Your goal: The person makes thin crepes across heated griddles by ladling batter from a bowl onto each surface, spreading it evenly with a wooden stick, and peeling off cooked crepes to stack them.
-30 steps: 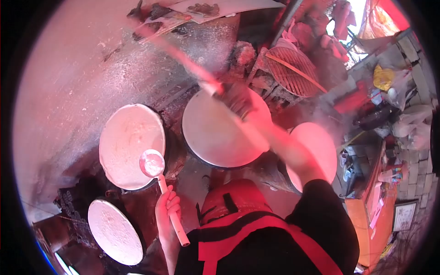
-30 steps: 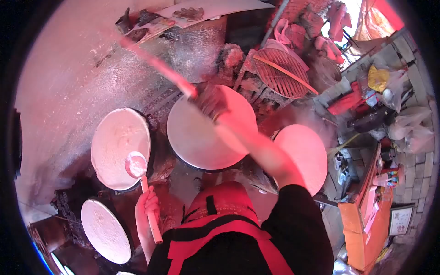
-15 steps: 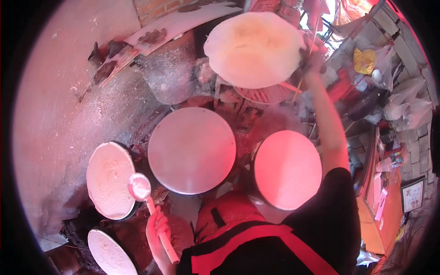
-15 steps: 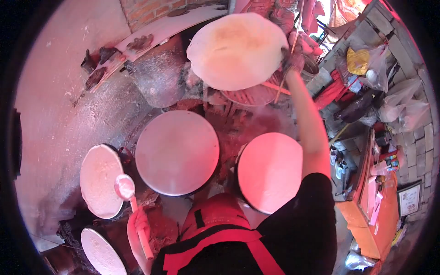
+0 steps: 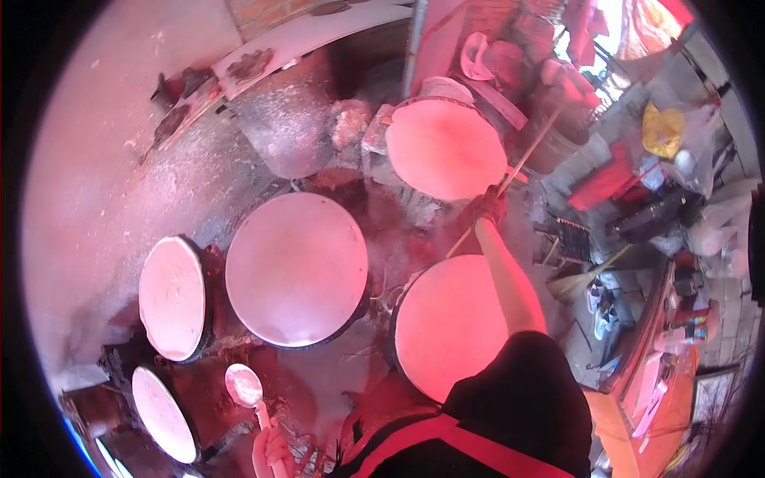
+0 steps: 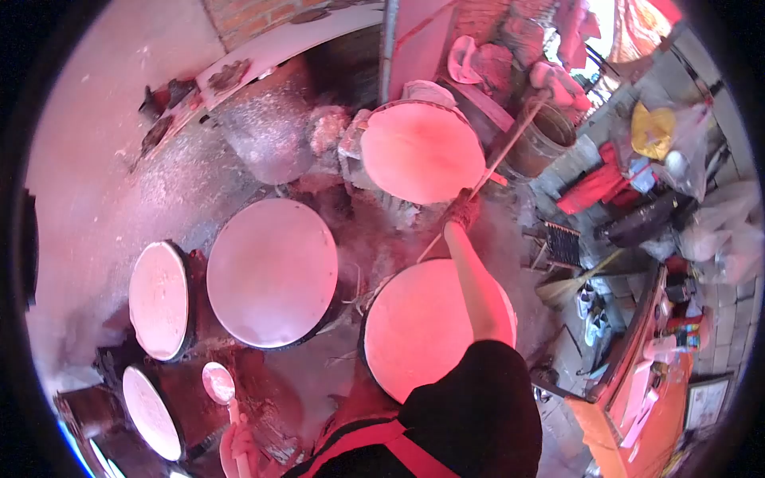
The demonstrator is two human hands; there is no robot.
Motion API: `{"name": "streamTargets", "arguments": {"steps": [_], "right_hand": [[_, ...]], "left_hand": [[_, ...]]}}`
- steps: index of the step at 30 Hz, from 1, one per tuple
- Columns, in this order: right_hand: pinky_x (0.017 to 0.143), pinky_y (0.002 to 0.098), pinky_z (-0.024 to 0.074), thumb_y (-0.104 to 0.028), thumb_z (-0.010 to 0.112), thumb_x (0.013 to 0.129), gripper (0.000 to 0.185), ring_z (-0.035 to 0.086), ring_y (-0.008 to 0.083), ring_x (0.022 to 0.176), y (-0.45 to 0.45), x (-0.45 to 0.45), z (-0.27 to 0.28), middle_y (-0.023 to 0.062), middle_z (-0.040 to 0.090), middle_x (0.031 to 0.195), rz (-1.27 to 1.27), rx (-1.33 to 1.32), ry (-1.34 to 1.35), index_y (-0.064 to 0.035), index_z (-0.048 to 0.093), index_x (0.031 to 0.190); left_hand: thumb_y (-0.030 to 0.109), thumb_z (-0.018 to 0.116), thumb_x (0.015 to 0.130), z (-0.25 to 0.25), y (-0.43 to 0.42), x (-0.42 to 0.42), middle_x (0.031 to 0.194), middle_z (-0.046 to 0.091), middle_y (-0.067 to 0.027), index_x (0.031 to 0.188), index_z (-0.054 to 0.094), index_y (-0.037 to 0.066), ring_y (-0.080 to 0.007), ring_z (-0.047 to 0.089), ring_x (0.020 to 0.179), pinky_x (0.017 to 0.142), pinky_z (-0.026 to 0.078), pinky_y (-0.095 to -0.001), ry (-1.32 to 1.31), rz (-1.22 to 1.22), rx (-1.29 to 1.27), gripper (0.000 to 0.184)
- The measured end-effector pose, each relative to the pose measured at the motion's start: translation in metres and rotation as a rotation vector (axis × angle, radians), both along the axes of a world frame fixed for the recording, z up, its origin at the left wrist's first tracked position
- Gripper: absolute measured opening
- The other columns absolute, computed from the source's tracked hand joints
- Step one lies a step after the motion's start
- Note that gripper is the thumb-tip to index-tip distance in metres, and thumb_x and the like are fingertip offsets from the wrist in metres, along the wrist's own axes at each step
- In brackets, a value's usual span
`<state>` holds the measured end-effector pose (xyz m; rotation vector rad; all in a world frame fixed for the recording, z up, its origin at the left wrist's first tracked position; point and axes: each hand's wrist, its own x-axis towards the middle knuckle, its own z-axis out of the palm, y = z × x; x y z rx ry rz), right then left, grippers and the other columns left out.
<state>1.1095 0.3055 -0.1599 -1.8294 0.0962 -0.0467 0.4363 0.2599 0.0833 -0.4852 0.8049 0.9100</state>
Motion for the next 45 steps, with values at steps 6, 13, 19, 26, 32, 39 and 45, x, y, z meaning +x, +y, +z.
{"name": "streamTargets", "arguments": {"steps": [6, 13, 19, 26, 32, 39, 45], "right_hand": [[0.059, 0.0369, 0.0454, -0.03, 0.052, 0.085, 0.027, 0.058, 0.0255, 0.066, 0.017, -0.286, 0.131, 0.0086, 0.06, 0.071, 1.271, 0.073, 0.214, -0.008, 0.059, 0.098], [0.068, 0.0388, 0.0452, -0.025, 0.051, 0.085, 0.02, 0.056, 0.0315, 0.073, -0.062, -0.551, 0.189, 0.0133, 0.057, 0.072, 2.434, -0.123, -0.288, -0.0061, 0.056, 0.091], [0.071, 0.0357, 0.0453, -0.021, 0.043, 0.087, 0.019, 0.057, 0.022, 0.08, -0.086, -0.615, 0.005, 0.0092, 0.057, 0.082, 2.408, -0.054, -0.263, -0.0101, 0.058, 0.082], [0.101, 0.0447, 0.0313, -0.011, 0.043, 0.081, 0.041, 0.046, 0.0225, 0.113, 0.04, -0.54, -0.213, 0.0121, 0.051, 0.121, 1.671, -0.888, -2.652, -0.0002, 0.051, 0.119], [0.109, 0.0374, 0.016, -0.015, 0.029, 0.088, 0.047, 0.027, 0.0214, 0.13, 0.099, -0.488, -0.329, 0.0066, 0.032, 0.141, 1.985, -1.929, -2.581, -0.0067, 0.034, 0.134], [0.109, 0.0336, 0.0196, -0.01, 0.032, 0.088, 0.049, 0.024, 0.0209, 0.132, 0.101, -0.553, -0.228, 0.008, 0.026, 0.143, 2.216, -2.17, -1.48, -0.0038, 0.029, 0.136], [0.11, 0.0351, 0.0166, -0.009, 0.032, 0.088, 0.051, 0.019, 0.0216, 0.134, 0.107, -0.532, -0.246, 0.0055, 0.019, 0.146, 2.188, -2.203, -1.266, -0.0047, 0.023, 0.138]], "left_hand": [[0.022, 0.044, 0.094, 0.025, -0.036, 0.004, 0.067, 0.036, 0.0011, 0.11, 0.045, -0.004, -0.0032, 0.033, 0.048, 0.036, 0.029, -0.0154, -0.032, 0.011, 0.097, 0.03], [0.032, 0.053, 0.09, -0.037, -0.086, -0.041, 0.065, 0.042, 0.0018, 0.107, 0.049, 0.007, -0.0032, 0.032, 0.043, 0.035, 0.025, -0.0152, 0.703, -0.164, 0.134, 0.031], [0.009, 0.053, 0.086, -0.093, -0.164, -0.118, 0.064, 0.039, 0.002, 0.101, 0.051, 0.001, -0.0031, 0.031, 0.042, 0.035, 0.024, -0.0151, 0.371, 0.19, -0.096, 0.017], [0.009, 0.051, 0.086, -0.13, -0.219, -0.165, 0.068, 0.042, 0.0002, 0.1, 0.05, 0.003, -0.0023, 0.029, 0.042, 0.032, 0.022, -0.0153, 0.333, 0.408, -0.224, 0.015], [0.013, 0.049, 0.089, -0.154, -0.233, -0.184, 0.072, 0.041, 0.0014, 0.107, 0.048, 0.007, -0.0017, 0.028, 0.043, 0.035, 0.021, -0.0151, 0.444, 0.343, -0.298, 0.02], [0.016, 0.049, 0.09, -0.166, -0.245, -0.195, 0.074, 0.042, 0.0012, 0.111, 0.044, 0.008, -0.0018, 0.028, 0.043, 0.035, 0.022, -0.0151, 0.383, 0.315, -0.311, 0.023], [0.017, 0.048, 0.09, -0.153, -0.239, -0.191, 0.075, 0.042, 0.0013, 0.114, 0.043, 0.009, -0.0018, 0.028, 0.043, 0.036, 0.021, -0.0156, 0.396, 0.326, -0.304, 0.026]]}}
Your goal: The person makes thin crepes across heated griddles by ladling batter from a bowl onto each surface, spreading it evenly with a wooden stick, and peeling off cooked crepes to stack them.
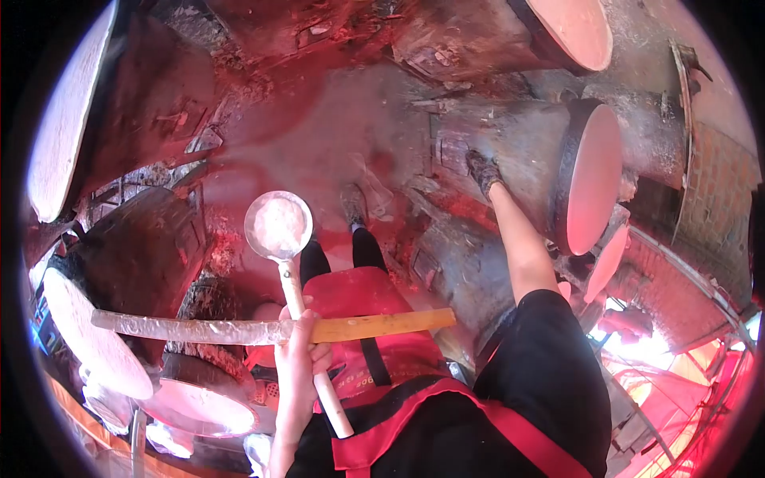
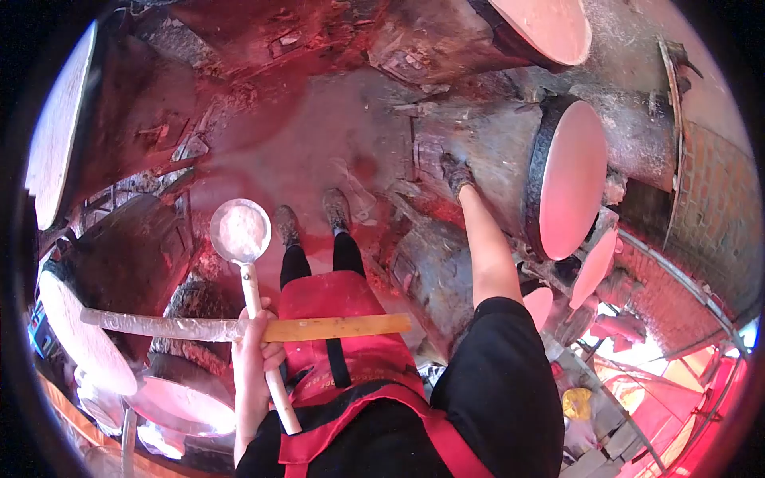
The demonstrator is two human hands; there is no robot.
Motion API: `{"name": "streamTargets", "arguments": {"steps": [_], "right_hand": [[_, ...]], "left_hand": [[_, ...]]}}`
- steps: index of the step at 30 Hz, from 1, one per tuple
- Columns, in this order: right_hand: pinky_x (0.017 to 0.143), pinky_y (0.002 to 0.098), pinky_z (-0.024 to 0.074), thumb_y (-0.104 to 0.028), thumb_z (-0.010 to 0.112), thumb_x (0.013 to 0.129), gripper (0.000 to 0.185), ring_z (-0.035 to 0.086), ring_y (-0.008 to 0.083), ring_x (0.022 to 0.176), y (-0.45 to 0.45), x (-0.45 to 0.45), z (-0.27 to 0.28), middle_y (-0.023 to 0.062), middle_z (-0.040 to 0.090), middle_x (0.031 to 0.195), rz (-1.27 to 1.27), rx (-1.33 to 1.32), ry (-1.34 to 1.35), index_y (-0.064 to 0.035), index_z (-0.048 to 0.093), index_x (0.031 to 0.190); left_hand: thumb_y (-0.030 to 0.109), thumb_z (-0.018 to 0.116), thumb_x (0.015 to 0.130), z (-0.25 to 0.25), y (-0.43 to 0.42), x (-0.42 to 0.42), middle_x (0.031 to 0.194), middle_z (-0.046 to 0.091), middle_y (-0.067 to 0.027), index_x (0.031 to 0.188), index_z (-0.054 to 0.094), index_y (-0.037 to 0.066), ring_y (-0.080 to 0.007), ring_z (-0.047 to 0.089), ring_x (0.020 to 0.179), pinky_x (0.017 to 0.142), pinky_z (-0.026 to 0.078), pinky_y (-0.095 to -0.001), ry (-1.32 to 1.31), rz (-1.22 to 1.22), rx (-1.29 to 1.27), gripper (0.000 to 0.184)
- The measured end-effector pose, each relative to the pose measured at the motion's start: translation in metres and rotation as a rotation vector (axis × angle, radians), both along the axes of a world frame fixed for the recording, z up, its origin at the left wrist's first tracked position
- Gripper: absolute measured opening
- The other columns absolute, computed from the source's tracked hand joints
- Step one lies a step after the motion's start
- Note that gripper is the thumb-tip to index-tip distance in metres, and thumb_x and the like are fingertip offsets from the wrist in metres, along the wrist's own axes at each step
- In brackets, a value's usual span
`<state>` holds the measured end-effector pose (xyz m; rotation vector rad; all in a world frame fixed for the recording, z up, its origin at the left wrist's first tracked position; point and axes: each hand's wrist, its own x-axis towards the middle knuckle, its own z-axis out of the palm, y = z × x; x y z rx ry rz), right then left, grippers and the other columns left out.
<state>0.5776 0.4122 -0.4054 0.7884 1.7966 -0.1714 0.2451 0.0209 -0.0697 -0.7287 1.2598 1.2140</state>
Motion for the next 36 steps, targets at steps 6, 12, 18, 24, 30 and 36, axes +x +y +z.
{"name": "streamTargets", "arguments": {"steps": [6, 12, 18, 24, 30, 36], "right_hand": [[0.109, 0.035, 0.0167, -0.01, 0.03, 0.089, 0.051, 0.02, 0.022, 0.134, 0.0, 0.008, -0.003, 0.0084, 0.019, 0.146, 0.655, 0.038, -0.192, -0.0032, 0.022, 0.138], [0.109, 0.0348, 0.0177, -0.01, 0.031, 0.088, 0.05, 0.022, 0.0224, 0.133, 0.006, 0.012, -0.015, 0.0098, 0.023, 0.144, 0.861, 0.036, -0.223, -0.0027, 0.025, 0.137], [0.11, 0.0347, 0.0138, -0.012, 0.031, 0.088, 0.05, 0.019, 0.0245, 0.134, 0.011, 0.012, -0.028, 0.0089, 0.022, 0.145, 0.684, 0.019, -0.147, -0.0032, 0.027, 0.137], [0.111, 0.0363, 0.0126, -0.015, 0.032, 0.089, 0.05, 0.02, 0.0247, 0.133, -0.004, -0.009, 0.006, 0.0101, 0.024, 0.144, 1.0, 0.053, -0.279, -0.0041, 0.027, 0.137], [0.104, 0.0363, 0.0238, -0.012, 0.031, 0.089, 0.044, 0.03, 0.0228, 0.127, -0.119, 0.05, -0.039, 0.0072, 0.031, 0.138, 0.676, 0.206, -0.29, -0.0049, 0.032, 0.133], [0.088, 0.0332, 0.0418, -0.025, 0.041, 0.089, 0.035, 0.05, 0.0188, 0.112, -0.301, 0.082, 0.044, 0.0051, 0.054, 0.12, -0.041, -0.075, -0.136, -0.0121, 0.051, 0.12]], "left_hand": [[0.017, 0.048, 0.091, 0.009, 0.007, 0.007, 0.075, 0.041, 0.0017, 0.115, 0.043, 0.011, -0.0019, 0.028, 0.043, 0.036, 0.022, -0.0158, 0.04, 0.002, 0.004, 0.026], [0.016, 0.05, 0.089, 0.011, 0.007, 0.007, 0.081, 0.047, 0.0, 0.113, 0.045, 0.005, -0.0007, 0.03, 0.043, 0.034, 0.021, -0.0138, 0.055, 0.034, -0.013, 0.027], [0.016, 0.049, 0.09, 0.004, 0.001, 0.003, 0.075, 0.042, 0.0015, 0.114, 0.043, 0.01, -0.0016, 0.029, 0.043, 0.036, 0.022, -0.0154, 0.017, 0.025, -0.025, 0.025], [0.016, 0.049, 0.09, 0.003, 0.0, 0.002, 0.076, 0.043, 0.0015, 0.114, 0.043, 0.01, -0.0016, 0.029, 0.043, 0.036, 0.021, -0.0155, 0.015, 0.026, -0.018, 0.026], [0.018, 0.048, 0.091, 0.011, 0.0, -0.001, 0.076, 0.042, 0.0021, 0.115, 0.042, 0.009, -0.0009, 0.029, 0.044, 0.036, 0.021, -0.0155, 0.043, -0.054, -0.016, 0.026], [0.018, 0.046, 0.092, 0.021, -0.002, -0.009, 0.074, 0.04, 0.0029, 0.116, 0.041, 0.008, -0.0006, 0.029, 0.044, 0.036, 0.021, -0.0148, 0.056, -0.181, -0.011, 0.027]]}}
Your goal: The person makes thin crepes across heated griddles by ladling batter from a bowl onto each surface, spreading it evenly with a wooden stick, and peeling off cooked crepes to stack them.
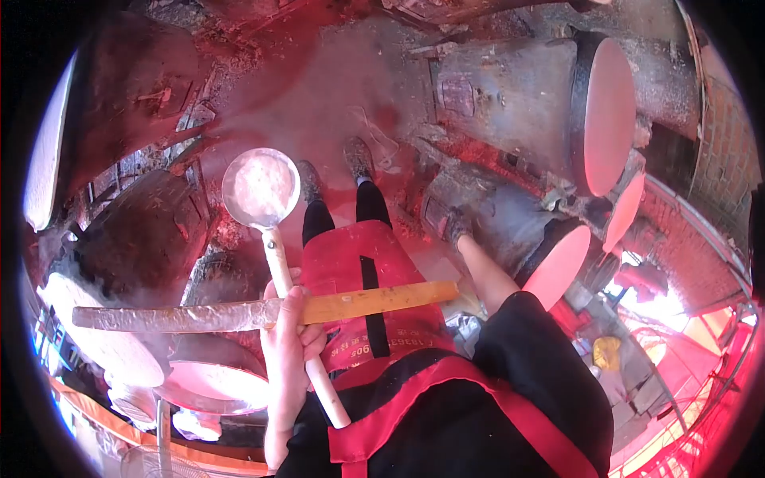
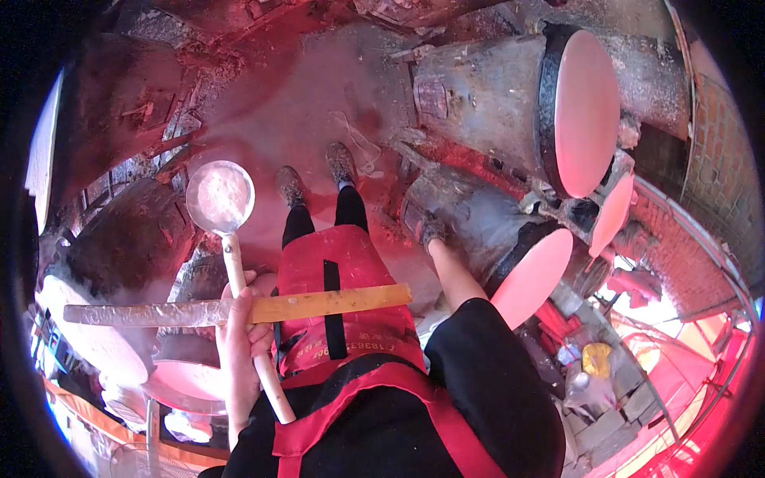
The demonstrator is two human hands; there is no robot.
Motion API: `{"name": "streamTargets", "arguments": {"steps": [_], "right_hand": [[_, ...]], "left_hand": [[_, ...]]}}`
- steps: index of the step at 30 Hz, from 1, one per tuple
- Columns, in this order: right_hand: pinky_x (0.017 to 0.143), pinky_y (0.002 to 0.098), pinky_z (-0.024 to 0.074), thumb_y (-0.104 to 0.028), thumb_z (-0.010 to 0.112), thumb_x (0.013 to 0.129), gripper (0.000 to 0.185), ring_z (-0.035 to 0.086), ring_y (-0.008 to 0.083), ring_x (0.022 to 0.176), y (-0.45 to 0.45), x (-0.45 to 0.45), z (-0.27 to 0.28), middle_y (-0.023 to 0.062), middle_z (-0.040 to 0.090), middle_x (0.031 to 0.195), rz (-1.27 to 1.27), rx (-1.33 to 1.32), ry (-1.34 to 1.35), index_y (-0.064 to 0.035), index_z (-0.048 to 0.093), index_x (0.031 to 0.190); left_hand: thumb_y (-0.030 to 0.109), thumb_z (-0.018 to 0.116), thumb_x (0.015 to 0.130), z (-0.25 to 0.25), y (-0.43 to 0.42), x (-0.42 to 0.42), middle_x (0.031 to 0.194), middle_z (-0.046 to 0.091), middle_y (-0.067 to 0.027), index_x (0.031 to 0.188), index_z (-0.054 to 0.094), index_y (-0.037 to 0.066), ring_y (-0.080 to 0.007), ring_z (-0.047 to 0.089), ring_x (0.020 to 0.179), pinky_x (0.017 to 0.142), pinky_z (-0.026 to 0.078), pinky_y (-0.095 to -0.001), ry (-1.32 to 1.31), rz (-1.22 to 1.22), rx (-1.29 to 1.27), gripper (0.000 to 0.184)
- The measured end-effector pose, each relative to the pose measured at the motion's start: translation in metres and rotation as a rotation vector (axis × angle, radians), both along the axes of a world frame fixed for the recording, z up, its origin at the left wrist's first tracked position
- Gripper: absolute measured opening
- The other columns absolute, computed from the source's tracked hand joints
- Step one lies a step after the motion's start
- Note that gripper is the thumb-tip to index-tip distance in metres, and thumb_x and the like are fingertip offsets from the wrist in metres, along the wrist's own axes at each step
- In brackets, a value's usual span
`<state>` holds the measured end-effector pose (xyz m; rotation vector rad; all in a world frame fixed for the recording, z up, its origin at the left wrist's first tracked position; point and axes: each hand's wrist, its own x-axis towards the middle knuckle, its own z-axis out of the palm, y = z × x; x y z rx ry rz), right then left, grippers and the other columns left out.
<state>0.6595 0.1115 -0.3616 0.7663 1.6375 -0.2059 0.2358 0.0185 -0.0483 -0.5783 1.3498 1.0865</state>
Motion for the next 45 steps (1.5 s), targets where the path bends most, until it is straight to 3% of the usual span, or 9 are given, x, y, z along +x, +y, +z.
{"name": "streamTargets", "arguments": {"steps": [7, 12, 18, 29, 32, 36, 39, 44, 45], "right_hand": [[0.081, 0.0316, 0.0439, -0.025, 0.042, 0.087, 0.024, 0.054, 0.018, 0.099, -0.048, 0.101, -0.09, 0.0054, 0.059, 0.104, -0.937, 0.351, 0.309, -0.0149, 0.057, 0.104], [0.075, 0.0305, 0.0455, -0.024, 0.043, 0.086, 0.021, 0.058, 0.0175, 0.09, -0.078, 0.194, -0.213, 0.0055, 0.062, 0.092, -0.364, 0.399, 0.409, -0.0169, 0.061, 0.092], [0.061, 0.0296, 0.0476, -0.012, 0.048, 0.083, 0.02, 0.06, 0.0172, 0.074, -0.04, 0.124, -0.109, 0.0037, 0.064, 0.079, -1.88, 0.37, 0.7, -0.0163, 0.067, 0.085], [0.063, 0.0349, 0.0454, -0.032, 0.041, 0.088, 0.029, 0.058, 0.0198, 0.075, -0.04, 0.102, -0.106, 0.0063, 0.064, 0.085, -1.929, 0.296, 0.462, -0.0155, 0.063, 0.08], [0.061, 0.0359, 0.0458, -0.035, 0.044, 0.087, 0.029, 0.057, 0.0218, 0.069, -0.038, 0.144, -0.133, 0.008, 0.063, 0.082, -2.152, -0.282, 0.643, -0.0132, 0.062, 0.078], [0.067, 0.0356, 0.0482, -0.038, 0.052, 0.084, 0.031, 0.06, 0.0228, 0.074, -0.016, 0.059, -0.099, 0.0105, 0.064, 0.086, -1.274, 0.678, 0.46, -0.0095, 0.062, 0.084], [0.082, 0.0321, 0.0471, -0.028, 0.05, 0.085, 0.031, 0.059, 0.0206, 0.096, 0.045, -0.053, -0.061, 0.0117, 0.061, 0.106, -0.938, -0.006, 0.671, -0.0057, 0.06, 0.104], [0.092, 0.0304, 0.0419, -0.03, 0.062, 0.077, 0.063, 0.053, 0.0221, 0.11, 0.055, -0.33, 0.276, 0.0151, 0.052, 0.123, -1.058, -1.453, 0.476, -0.0002, 0.039, 0.128], [0.09, 0.0311, 0.0432, -0.025, 0.059, 0.078, 0.064, 0.053, 0.0249, 0.109, 0.037, -0.359, 0.33, 0.0184, 0.051, 0.121, -0.367, -1.318, 0.818, -0.0008, 0.033, 0.132]], "left_hand": [[0.018, 0.046, 0.092, 0.001, -0.004, -0.001, 0.068, 0.039, 0.0033, 0.115, 0.041, 0.01, -0.0013, 0.027, 0.04, 0.034, 0.02, -0.0152, -0.011, -0.072, -0.047, 0.025], [0.018, 0.047, 0.091, -0.002, -0.011, 0.003, 0.067, 0.039, 0.0033, 0.115, 0.041, 0.011, -0.0016, 0.028, 0.041, 0.034, 0.02, -0.0158, -0.04, -0.031, -0.053, 0.025], [0.018, 0.049, 0.091, 0.002, -0.012, 0.006, 0.068, 0.04, 0.0024, 0.114, 0.041, 0.011, -0.002, 0.03, 0.042, 0.034, 0.021, -0.0163, -0.035, -0.01, -0.093, 0.026], [0.018, 0.048, 0.091, 0.015, -0.027, 0.028, 0.069, 0.041, 0.0017, 0.114, 0.041, 0.01, -0.0021, 0.03, 0.042, 0.035, 0.021, -0.0164, -0.016, 0.0, -0.02, 0.025], [0.017, 0.048, 0.091, 0.02, -0.032, 0.033, 0.07, 0.041, 0.0015, 0.114, 0.041, 0.01, -0.0023, 0.03, 0.042, 0.035, 0.021, -0.0163, -0.018, 0.027, 0.002, 0.026], [0.016, 0.048, 0.09, 0.032, -0.031, 0.036, 0.071, 0.042, 0.0013, 0.115, 0.041, 0.01, -0.0026, 0.031, 0.042, 0.035, 0.022, -0.0163, 0.011, 0.139, 0.042, 0.026], [0.014, 0.05, 0.089, 0.049, -0.04, 0.043, 0.076, 0.043, 0.0015, 0.113, 0.043, 0.009, -0.0018, 0.029, 0.043, 0.036, 0.022, -0.0159, 0.044, 0.253, 0.104, 0.026], [0.014, 0.052, 0.089, 0.049, -0.079, 0.033, 0.079, 0.043, 0.0019, 0.11, 0.046, 0.006, -0.0014, 0.028, 0.046, 0.038, 0.021, -0.0155, 0.121, 0.562, 0.222, 0.023], [0.015, 0.053, 0.089, 0.051, -0.085, 0.033, 0.074, 0.042, 0.0027, 0.103, 0.048, 0.008, -0.0013, 0.027, 0.045, 0.038, 0.02, -0.0156, 0.158, 0.656, 0.201, 0.016]]}}
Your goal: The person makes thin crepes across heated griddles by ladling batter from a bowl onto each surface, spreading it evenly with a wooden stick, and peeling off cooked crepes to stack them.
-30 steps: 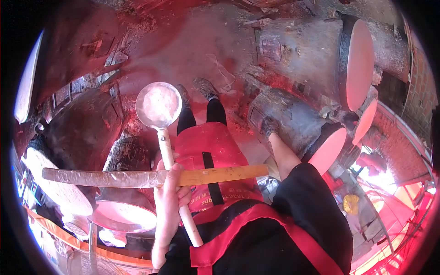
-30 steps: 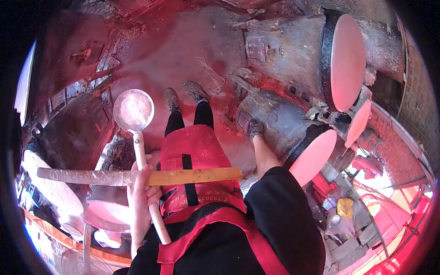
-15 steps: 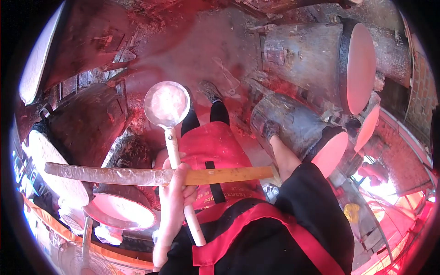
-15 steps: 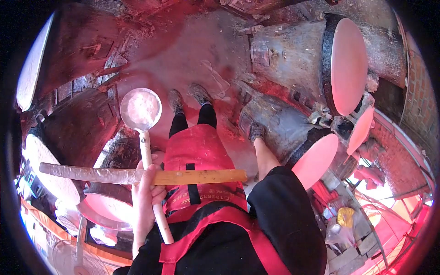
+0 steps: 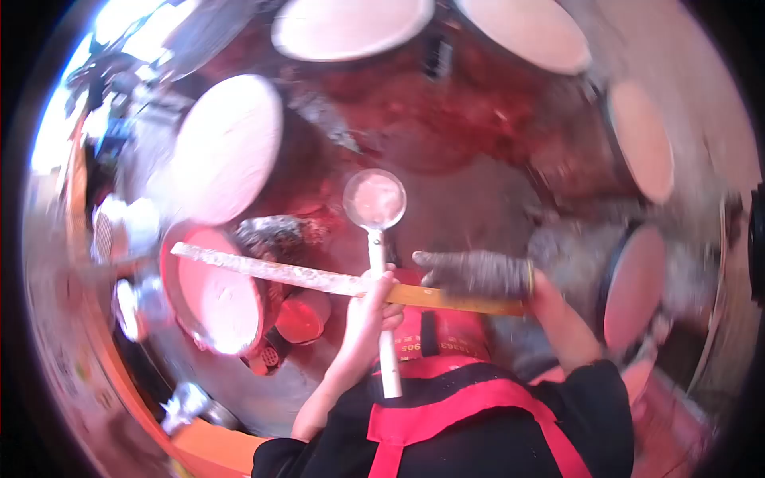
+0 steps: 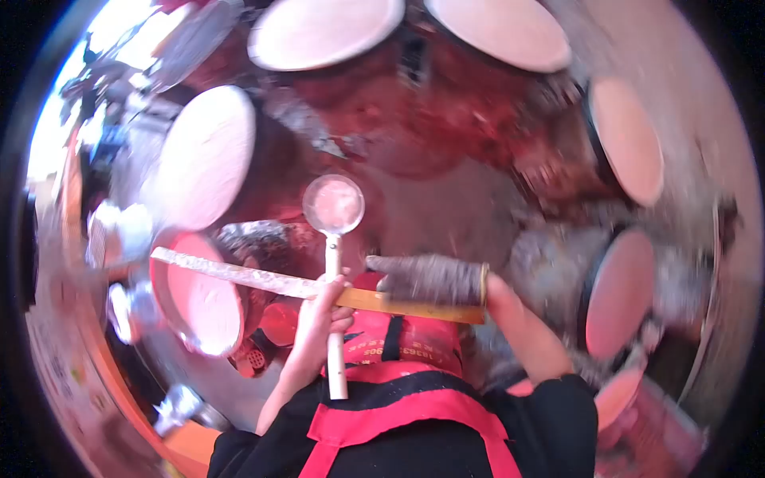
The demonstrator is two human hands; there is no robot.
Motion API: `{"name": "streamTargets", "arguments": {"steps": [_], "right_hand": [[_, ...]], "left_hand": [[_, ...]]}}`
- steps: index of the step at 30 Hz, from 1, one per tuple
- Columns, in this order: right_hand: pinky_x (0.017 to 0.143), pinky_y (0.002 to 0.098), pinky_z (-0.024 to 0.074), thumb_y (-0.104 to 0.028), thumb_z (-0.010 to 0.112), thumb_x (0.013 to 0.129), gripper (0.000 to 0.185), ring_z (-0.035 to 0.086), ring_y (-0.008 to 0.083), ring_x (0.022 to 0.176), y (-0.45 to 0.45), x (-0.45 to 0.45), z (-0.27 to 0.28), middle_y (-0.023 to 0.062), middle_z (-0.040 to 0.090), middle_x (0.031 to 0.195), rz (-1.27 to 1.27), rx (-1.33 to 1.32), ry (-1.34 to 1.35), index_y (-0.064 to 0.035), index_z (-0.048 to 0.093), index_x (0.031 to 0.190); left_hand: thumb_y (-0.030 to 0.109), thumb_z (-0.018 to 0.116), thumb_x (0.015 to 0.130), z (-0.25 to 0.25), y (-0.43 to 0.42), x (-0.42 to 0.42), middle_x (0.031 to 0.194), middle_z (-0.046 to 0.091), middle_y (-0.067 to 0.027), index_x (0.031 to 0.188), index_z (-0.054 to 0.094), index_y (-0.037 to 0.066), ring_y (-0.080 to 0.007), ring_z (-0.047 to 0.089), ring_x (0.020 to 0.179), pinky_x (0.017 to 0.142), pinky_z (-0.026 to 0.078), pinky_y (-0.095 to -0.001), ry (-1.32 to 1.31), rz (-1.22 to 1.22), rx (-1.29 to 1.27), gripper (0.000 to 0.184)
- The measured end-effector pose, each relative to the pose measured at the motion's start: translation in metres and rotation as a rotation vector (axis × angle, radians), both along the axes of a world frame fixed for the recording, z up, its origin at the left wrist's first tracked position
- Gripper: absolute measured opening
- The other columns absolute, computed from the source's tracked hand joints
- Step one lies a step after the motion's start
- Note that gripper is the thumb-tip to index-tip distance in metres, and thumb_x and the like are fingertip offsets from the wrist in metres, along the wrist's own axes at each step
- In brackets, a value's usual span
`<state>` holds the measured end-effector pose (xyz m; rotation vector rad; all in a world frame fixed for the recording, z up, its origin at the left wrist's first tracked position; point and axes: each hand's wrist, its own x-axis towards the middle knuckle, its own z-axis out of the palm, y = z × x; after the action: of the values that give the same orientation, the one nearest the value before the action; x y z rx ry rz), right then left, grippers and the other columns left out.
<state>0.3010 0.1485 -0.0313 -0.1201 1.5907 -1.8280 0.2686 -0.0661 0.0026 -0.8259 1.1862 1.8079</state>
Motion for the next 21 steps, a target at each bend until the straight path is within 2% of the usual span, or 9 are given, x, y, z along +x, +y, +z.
{"name": "streamTargets", "arguments": {"steps": [1, 3, 8, 10, 12, 14, 15, 18, 21], "right_hand": [[0.088, 0.0319, 0.0445, -0.02, 0.057, 0.079, 0.066, 0.054, 0.0278, 0.107, -0.023, -0.018, 0.038, 0.0218, 0.05, 0.12, 0.213, 0.408, 0.527, -0.0013, 0.027, 0.135], [0.086, 0.0364, 0.0447, -0.015, 0.052, 0.083, 0.065, 0.054, 0.0335, 0.104, -0.059, -0.019, 0.053, 0.0255, 0.05, 0.116, 0.385, 0.657, 0.543, -0.0026, 0.02, 0.138], [0.068, 0.0382, 0.0497, -0.017, 0.049, 0.087, 0.042, 0.06, 0.033, 0.08, -0.132, -0.049, 0.015, 0.02, 0.057, 0.101, -0.048, 0.397, 0.765, -0.009, 0.042, 0.128], [0.074, 0.0373, 0.0483, -0.019, 0.049, 0.088, 0.04, 0.059, 0.0343, 0.088, -0.157, -0.072, 0.019, 0.0204, 0.058, 0.104, 0.083, 0.449, 0.291, -0.0083, 0.044, 0.127], [0.079, 0.0394, 0.0459, -0.021, 0.048, 0.089, 0.039, 0.056, 0.0359, 0.095, -0.197, -0.096, 0.017, 0.0209, 0.058, 0.104, 0.14, 0.49, -0.058, -0.0079, 0.046, 0.125], [0.074, 0.041, 0.0472, -0.021, 0.048, 0.089, 0.039, 0.057, 0.0359, 0.089, -0.231, -0.114, -0.023, 0.0205, 0.059, 0.099, 0.208, 0.547, 0.352, -0.0079, 0.046, 0.125], [0.071, 0.0418, 0.0478, -0.021, 0.048, 0.089, 0.039, 0.058, 0.0359, 0.085, -0.247, -0.117, -0.042, 0.0203, 0.059, 0.097, 0.24, 0.567, 0.543, -0.0079, 0.046, 0.125], [0.069, 0.0437, 0.0481, -0.013, 0.048, 0.085, 0.051, 0.058, 0.0364, 0.086, -0.32, -0.145, -0.041, 0.0212, 0.058, 0.099, 0.407, 0.623, 0.788, -0.008, 0.033, 0.133], [0.068, 0.0448, 0.0481, -0.008, 0.048, 0.08, 0.063, 0.059, 0.0369, 0.085, -0.397, -0.173, -0.056, 0.0225, 0.058, 0.098, 0.494, 0.616, 0.834, -0.0094, 0.023, 0.138]], "left_hand": [[0.02, 0.056, 0.088, -0.002, -0.01, 0.0, 0.068, 0.04, 0.0042, 0.092, 0.047, 0.009, -0.0013, 0.027, 0.043, 0.037, 0.02, -0.016, 0.018, 0.07, 0.045, 0.015], [0.026, 0.059, 0.087, 0.005, -0.021, 0.006, 0.062, 0.036, 0.0058, 0.086, 0.044, 0.01, -0.0012, 0.026, 0.042, 0.036, 0.02, -0.0164, 0.084, 0.158, 0.081, 0.021], [0.036, 0.036, 0.095, -0.023, -0.157, 0.003, 0.066, 0.036, 0.0017, 0.102, 0.041, 0.003, -0.0036, 0.028, 0.045, 0.035, 0.023, -0.0153, 0.141, 0.662, 0.444, 0.034], [0.02, 0.035, 0.096, -0.039, -0.217, 0.0, 0.068, 0.043, -0.0024, 0.102, 0.044, 0.006, -0.0041, 0.037, 0.047, 0.035, 0.027, -0.015, 0.286, 0.814, -0.109, 0.017], [0.013, 0.043, 0.09, -0.107, -0.304, -0.005, 0.076, 0.052, -0.0089, 0.105, 0.049, 0.004, -0.0127, 0.052, 0.063, 0.046, 0.041, -0.0262, 0.501, 0.431, -0.79, 0.019], [0.009, 0.048, 0.085, -0.152, -0.383, -0.02, 0.081, 0.058, -0.0153, 0.113, 0.051, 0.005, -0.0195, 0.059, 0.077, 0.056, 0.047, -0.0331, 0.738, -0.072, -1.763, 0.028], [0.006, 0.046, 0.083, -0.171, -0.416, -0.017, 0.085, 0.057, -0.017, 0.115, 0.05, 0.005, -0.0234, 0.058, 0.082, 0.06, 0.047, -0.0355, 0.507, -0.238, -1.543, 0.032], [0.005, 0.046, 0.08, -0.165, -0.483, -0.034, 0.088, 0.056, -0.0173, 0.115, 0.051, 0.005, -0.028, 0.058, 0.08, 0.061, 0.048, -0.0374, 0.875, -1.075, -1.611, 0.035], [0.01, 0.046, 0.084, -0.191, -0.505, -0.027, 0.074, 0.053, -0.0129, 0.113, 0.052, 0.004, -0.0262, 0.057, 0.067, 0.054, 0.048, -0.038, 0.606, -0.517, -1.814, 0.03]]}}
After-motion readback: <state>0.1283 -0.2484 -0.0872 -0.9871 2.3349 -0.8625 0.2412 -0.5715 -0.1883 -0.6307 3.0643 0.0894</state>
